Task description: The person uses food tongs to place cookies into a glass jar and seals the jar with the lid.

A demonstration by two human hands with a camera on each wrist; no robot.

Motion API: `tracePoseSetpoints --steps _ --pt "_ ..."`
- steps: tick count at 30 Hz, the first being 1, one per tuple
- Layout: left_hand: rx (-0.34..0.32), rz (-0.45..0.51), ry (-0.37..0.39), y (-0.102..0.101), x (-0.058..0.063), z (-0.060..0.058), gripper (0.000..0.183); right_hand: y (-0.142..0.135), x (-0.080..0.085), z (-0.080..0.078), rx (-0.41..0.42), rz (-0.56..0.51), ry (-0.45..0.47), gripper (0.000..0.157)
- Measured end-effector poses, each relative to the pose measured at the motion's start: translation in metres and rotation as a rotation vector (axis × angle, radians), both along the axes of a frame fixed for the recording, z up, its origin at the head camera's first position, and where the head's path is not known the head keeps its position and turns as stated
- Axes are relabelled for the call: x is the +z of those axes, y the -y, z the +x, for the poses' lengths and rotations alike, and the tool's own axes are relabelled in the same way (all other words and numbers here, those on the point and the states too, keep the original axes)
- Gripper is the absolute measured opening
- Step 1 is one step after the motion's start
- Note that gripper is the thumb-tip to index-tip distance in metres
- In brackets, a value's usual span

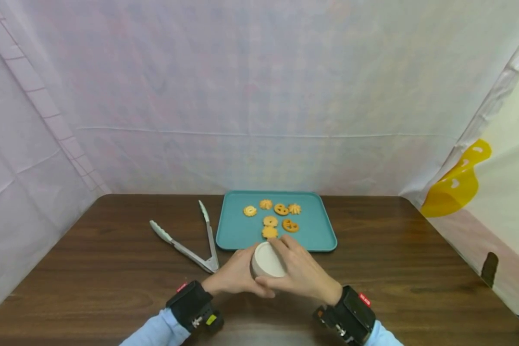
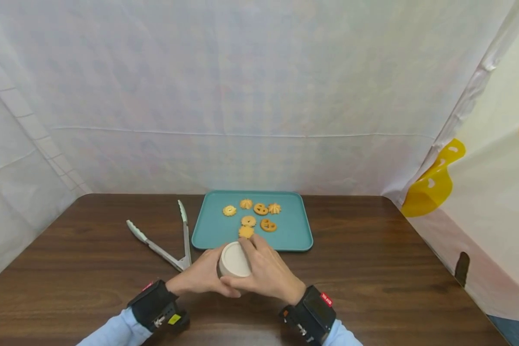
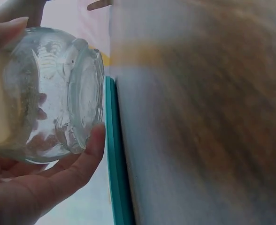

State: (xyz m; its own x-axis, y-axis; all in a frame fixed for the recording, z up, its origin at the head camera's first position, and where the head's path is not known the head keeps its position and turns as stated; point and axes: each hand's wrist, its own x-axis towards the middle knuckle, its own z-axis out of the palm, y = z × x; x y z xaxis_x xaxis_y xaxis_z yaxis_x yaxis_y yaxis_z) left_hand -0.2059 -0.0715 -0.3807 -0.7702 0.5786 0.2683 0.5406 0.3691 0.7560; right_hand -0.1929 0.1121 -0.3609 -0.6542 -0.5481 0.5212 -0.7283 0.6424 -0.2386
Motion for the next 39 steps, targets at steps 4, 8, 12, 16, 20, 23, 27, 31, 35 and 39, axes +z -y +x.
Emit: tracePoseSetpoints --steps 4,8,12,16,20,23,27,31,35,39 --pt "-0.027 0.003 0.056 0.0012 0.0013 0.001 0.086 -0.0002 -0.0001 0.0003 0.025 -0.014 -0.02 0.065" --pt "-0.053 0.007 0.094 0.0016 0.0026 0.0016 0.087 -0.0007 0.0004 0.0007 0.044 -0.026 -0.038 0.062" --pt "-0.065 0.011 0.083 0.0015 0.0029 0.0015 0.089 -0.0015 0.001 0.001 0.051 -0.032 -0.032 0.062" --pt "-0.121 0.035 0.138 0.003 0.001 0.0013 0.088 -0.0031 0.0019 0.0017 0.114 -0.031 -0.002 0.063" --pt "-0.184 0.058 0.188 0.005 -0.0019 0.0019 0.087 -0.0054 0.0037 0.0018 0.22 -0.034 0.074 0.063" --pt "-0.188 0.067 0.186 0.0051 -0.0027 0.0021 0.09 -0.0071 0.0052 0.0007 0.248 -0.034 0.111 0.064" --pt "-0.163 0.065 0.177 0.0039 -0.0018 0.0022 0.095 -0.0084 0.0068 -0.0008 0.233 -0.004 0.105 0.07" --pt "-0.107 0.044 0.12 0.0025 -0.0013 0.003 0.096 -0.0083 0.0079 -0.0002 0.175 0.046 0.062 0.084" --pt "-0.043 0.048 0.084 0.0007 -0.0005 0.004 0.094 -0.0067 0.0083 0.0029 0.047 0.076 0.028 0.091" --pt "-0.01 0.074 0.096 -0.0007 -0.0004 0.004 0.089 -0.004 0.0084 0.0062 -0.08 0.087 -0.014 0.095"
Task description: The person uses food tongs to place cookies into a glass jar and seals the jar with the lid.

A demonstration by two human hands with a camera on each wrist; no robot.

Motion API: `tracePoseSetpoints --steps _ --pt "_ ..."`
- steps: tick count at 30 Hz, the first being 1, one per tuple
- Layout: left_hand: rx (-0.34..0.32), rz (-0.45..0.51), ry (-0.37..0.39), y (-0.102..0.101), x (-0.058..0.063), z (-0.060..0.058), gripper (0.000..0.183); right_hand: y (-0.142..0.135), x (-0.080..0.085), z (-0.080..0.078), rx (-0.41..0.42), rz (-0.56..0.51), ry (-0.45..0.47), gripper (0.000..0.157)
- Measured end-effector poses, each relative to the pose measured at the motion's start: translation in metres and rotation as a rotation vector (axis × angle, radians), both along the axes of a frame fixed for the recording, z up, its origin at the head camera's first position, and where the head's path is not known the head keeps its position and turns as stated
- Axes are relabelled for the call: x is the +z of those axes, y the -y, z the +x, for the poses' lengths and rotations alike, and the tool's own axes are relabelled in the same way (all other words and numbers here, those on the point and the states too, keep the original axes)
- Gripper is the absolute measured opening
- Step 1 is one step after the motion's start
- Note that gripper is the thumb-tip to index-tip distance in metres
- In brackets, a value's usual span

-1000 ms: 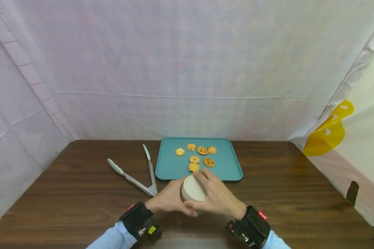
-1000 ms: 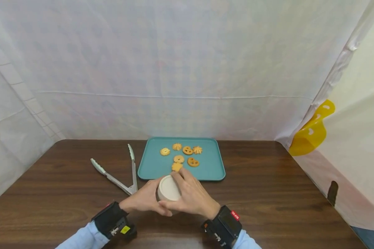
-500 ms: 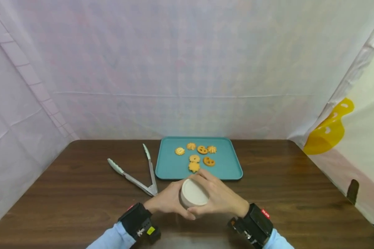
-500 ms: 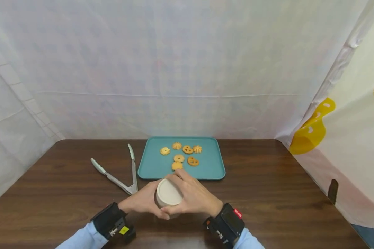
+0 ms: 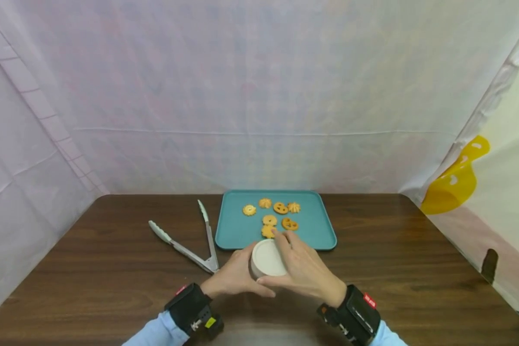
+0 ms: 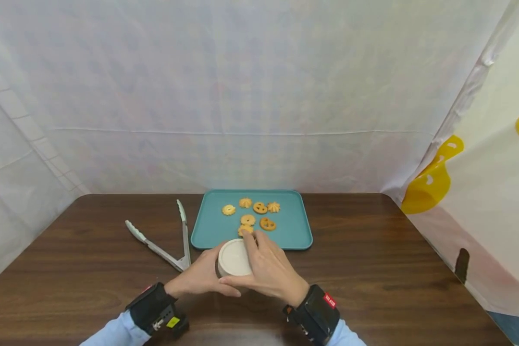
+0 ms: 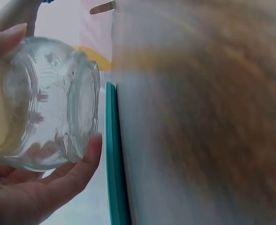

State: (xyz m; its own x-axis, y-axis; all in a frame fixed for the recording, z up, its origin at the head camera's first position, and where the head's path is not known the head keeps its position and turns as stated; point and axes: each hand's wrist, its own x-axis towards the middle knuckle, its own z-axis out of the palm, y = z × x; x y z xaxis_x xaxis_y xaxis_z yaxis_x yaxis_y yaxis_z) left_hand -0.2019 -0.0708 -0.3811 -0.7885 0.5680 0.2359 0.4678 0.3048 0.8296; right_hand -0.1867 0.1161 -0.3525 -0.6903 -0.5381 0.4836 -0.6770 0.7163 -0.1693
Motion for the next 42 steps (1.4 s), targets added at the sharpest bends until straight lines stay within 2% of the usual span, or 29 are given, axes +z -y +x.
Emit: tracePoseSetpoints --steps 3,10,19,28,36,40,42 --pt "0.01 0.009 0.001 -0.001 -0.001 0.0 0.089 0.003 0.0 0.002 -0.039 0.002 -0.033 0.097" --pt "0.026 0.002 -0.02 -0.002 -0.002 0.0 0.091 0.006 0.001 0.007 -0.032 -0.039 0.065 0.083" --pt "0.0 -0.009 0.005 0.0 -0.002 -0.003 0.09 0.003 0.001 0.0 0.086 -0.082 0.126 0.078" --pt "-0.085 -0.015 -0.006 0.006 -0.002 -0.007 0.092 0.0 -0.003 -0.007 0.176 -0.137 0.187 0.08" --pt "-0.112 -0.032 0.08 0.007 0.003 -0.007 0.091 -0.006 -0.002 -0.012 0.28 -0.18 0.322 0.081" --pt "-0.127 -0.017 0.09 0.007 0.001 -0.008 0.09 -0.007 0.0 -0.012 0.311 -0.168 0.35 0.08" --pt "-0.125 -0.015 0.086 0.007 0.0 -0.008 0.09 -0.006 0.001 -0.011 0.295 -0.149 0.345 0.083"
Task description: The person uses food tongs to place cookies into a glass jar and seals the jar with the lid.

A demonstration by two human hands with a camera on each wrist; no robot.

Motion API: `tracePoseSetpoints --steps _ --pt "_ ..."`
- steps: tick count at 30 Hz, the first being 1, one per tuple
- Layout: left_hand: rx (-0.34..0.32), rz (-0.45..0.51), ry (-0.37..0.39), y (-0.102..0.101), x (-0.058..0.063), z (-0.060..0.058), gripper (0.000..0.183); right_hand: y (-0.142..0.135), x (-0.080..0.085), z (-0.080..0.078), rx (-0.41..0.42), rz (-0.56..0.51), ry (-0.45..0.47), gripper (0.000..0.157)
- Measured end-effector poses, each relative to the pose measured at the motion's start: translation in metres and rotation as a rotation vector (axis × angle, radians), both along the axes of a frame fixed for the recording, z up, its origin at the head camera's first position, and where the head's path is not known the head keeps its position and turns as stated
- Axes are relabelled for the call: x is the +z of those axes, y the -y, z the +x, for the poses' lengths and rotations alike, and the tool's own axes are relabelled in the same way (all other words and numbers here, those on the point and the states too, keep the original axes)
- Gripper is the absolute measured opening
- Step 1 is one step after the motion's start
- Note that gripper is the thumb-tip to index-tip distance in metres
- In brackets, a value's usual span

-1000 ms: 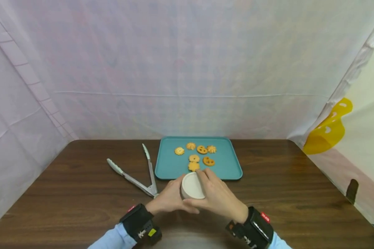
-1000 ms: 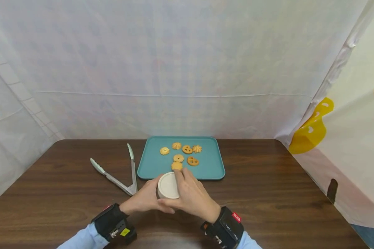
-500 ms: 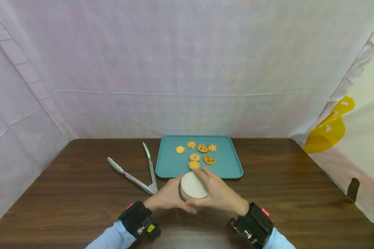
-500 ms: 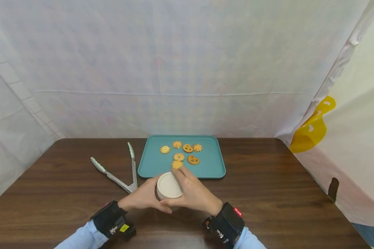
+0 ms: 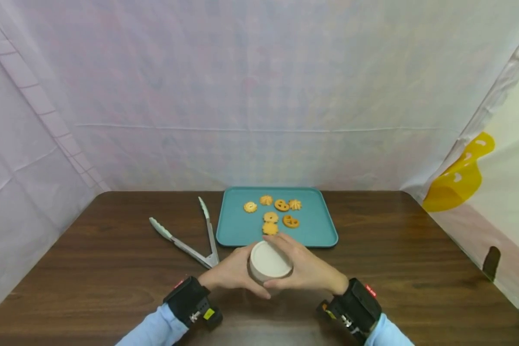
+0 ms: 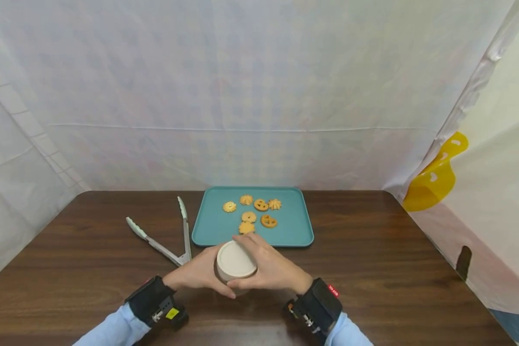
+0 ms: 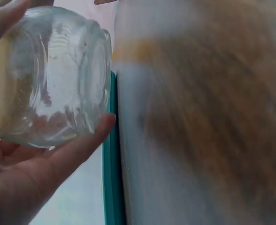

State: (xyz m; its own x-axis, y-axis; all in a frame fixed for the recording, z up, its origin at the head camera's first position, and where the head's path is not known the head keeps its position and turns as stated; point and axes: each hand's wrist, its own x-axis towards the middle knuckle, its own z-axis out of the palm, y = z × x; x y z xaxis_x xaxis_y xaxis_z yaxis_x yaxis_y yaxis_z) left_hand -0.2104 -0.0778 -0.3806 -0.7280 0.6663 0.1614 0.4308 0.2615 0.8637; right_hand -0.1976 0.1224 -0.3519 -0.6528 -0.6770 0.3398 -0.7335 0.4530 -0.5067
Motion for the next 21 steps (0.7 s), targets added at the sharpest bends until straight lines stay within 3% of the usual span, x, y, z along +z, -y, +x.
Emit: tracePoseSetpoints --steps 5,12,17,21 --pt "0.027 -0.022 -0.045 -0.002 -0.001 0.002 0.094 0.006 0.001 0.008 -0.148 0.092 -0.072 0.093" --pt "0.115 -0.035 -0.108 -0.007 0.0 0.007 0.093 0.016 0.001 0.023 -0.353 0.2 -0.269 0.094" --pt "0.163 -0.074 -0.166 -0.01 0.0 0.009 0.09 0.019 0.0 0.024 -0.386 0.206 -0.311 0.092" --pt "0.162 -0.063 -0.156 -0.009 0.0 0.01 0.091 0.017 0.0 0.022 -0.346 0.186 -0.312 0.089"
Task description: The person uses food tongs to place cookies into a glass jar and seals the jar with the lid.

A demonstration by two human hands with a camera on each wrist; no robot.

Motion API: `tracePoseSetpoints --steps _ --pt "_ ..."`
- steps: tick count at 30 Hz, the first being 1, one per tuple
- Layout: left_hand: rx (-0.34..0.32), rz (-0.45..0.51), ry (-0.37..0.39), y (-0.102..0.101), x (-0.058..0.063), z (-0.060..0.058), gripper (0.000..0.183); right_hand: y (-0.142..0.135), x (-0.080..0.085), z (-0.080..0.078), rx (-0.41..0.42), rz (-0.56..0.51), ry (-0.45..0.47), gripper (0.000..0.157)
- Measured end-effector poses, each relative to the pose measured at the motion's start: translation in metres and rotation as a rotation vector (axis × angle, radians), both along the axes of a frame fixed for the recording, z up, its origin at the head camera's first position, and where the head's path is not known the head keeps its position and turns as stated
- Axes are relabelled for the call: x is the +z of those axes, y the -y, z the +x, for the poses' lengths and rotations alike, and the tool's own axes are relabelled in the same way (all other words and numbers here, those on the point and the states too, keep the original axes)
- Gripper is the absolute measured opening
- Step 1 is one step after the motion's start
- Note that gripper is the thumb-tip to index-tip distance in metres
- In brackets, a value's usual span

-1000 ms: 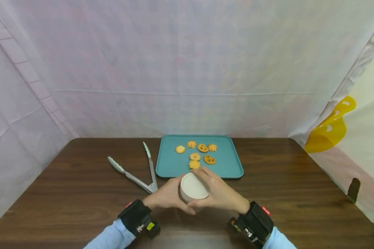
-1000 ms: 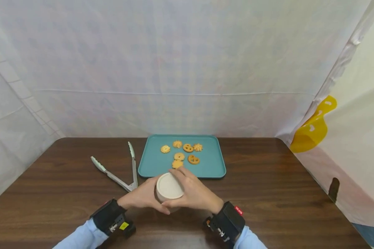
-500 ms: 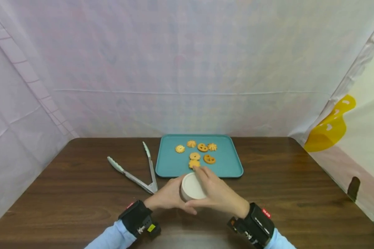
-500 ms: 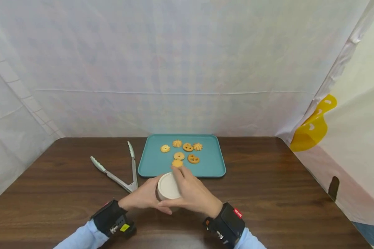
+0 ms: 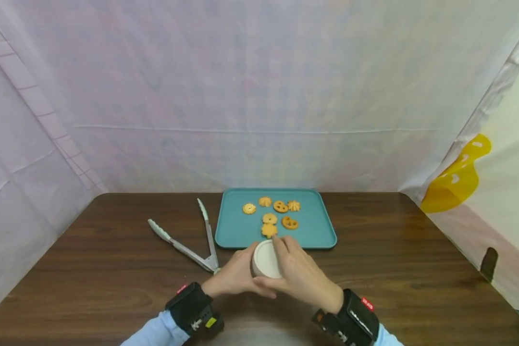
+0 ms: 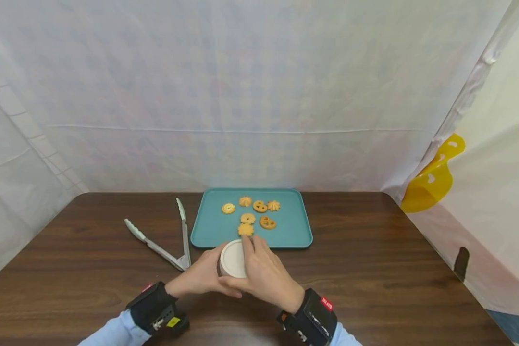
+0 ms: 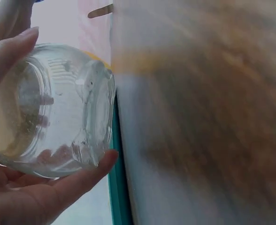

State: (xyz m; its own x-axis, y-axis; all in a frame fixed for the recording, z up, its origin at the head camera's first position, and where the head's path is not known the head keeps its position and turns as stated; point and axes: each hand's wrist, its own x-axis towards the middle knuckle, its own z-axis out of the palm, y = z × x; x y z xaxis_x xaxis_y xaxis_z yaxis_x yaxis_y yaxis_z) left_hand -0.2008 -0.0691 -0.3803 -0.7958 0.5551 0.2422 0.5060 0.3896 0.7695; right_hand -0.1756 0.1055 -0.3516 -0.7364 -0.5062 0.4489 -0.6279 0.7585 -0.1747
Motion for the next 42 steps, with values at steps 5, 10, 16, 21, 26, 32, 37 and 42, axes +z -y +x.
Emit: tracePoseSetpoints --steps 5,10,16,21,26,32,37,42 --pt "-0.034 0.033 0.04 0.002 0.0 -0.002 0.094 -0.005 0.002 -0.004 0.096 -0.047 0.069 0.083" --pt "-0.064 0.043 0.088 0.004 -0.001 -0.004 0.094 -0.011 0.003 -0.011 0.171 -0.091 0.158 0.083" --pt "-0.096 0.059 0.14 0.005 -0.001 -0.005 0.093 -0.016 0.002 -0.017 0.271 -0.155 0.27 0.085" --pt "-0.091 0.059 0.124 0.005 0.0 -0.005 0.094 -0.015 0.002 -0.014 0.225 -0.141 0.237 0.091" --pt "-0.062 0.078 0.106 0.003 -0.001 -0.005 0.09 -0.006 0.003 -0.005 0.013 -0.083 0.099 0.099" --pt "-0.032 0.068 0.053 0.0 -0.002 -0.002 0.088 0.003 0.003 0.004 -0.088 -0.067 0.069 0.101" --pt "-0.001 0.066 0.042 -0.002 -0.002 0.0 0.089 0.007 0.001 0.006 -0.107 -0.096 0.09 0.095" --pt "0.019 0.073 0.063 -0.003 -0.003 0.0 0.089 0.004 -0.002 0.003 -0.05 -0.09 0.029 0.088"
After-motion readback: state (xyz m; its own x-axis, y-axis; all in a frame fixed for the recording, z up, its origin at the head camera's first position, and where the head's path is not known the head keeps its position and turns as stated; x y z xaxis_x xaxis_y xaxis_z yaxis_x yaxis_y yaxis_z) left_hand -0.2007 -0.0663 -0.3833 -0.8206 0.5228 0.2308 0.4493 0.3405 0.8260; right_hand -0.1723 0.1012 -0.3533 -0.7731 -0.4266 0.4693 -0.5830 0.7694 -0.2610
